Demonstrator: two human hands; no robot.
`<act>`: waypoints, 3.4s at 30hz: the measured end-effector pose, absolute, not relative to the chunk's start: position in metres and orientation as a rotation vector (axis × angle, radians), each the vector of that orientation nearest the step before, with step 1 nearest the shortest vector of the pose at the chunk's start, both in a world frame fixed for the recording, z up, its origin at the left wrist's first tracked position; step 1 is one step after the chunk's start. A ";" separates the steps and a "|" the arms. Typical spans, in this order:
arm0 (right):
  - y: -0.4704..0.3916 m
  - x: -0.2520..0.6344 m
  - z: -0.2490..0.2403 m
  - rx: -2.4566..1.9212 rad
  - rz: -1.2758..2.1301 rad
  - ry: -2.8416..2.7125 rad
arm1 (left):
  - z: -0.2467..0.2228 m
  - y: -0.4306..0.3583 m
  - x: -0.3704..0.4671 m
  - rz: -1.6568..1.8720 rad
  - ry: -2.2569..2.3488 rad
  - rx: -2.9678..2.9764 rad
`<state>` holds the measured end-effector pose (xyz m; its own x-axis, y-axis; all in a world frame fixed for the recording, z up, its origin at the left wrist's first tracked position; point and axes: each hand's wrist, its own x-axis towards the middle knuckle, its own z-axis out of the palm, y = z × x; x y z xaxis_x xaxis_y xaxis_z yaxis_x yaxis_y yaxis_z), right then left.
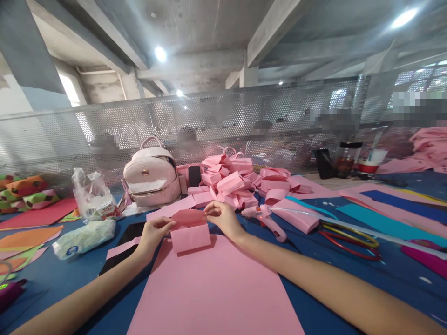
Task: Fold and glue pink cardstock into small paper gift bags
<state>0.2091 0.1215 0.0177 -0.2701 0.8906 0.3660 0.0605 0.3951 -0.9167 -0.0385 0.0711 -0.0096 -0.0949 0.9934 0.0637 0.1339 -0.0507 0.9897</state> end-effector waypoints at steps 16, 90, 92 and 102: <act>0.119 0.208 0.017 -0.861 1.015 -1.655 | -0.013 0.066 -0.034 1.275 1.349 1.235; 0.016 0.219 0.067 -0.716 1.325 -1.930 | 0.062 -0.022 0.023 1.338 0.698 1.361; 0.014 0.215 0.067 -0.711 1.334 -1.912 | 0.057 -0.021 0.025 1.316 0.735 1.339; 0.007 0.223 0.061 -0.782 1.157 -1.948 | 0.046 -0.016 0.021 1.289 0.873 1.408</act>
<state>0.2228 0.0071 0.0615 -0.5504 0.7874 0.2775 0.1327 0.4107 -0.9021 0.0214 -0.0163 0.0458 0.1729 0.9499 0.2603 -0.1112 -0.2438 0.9634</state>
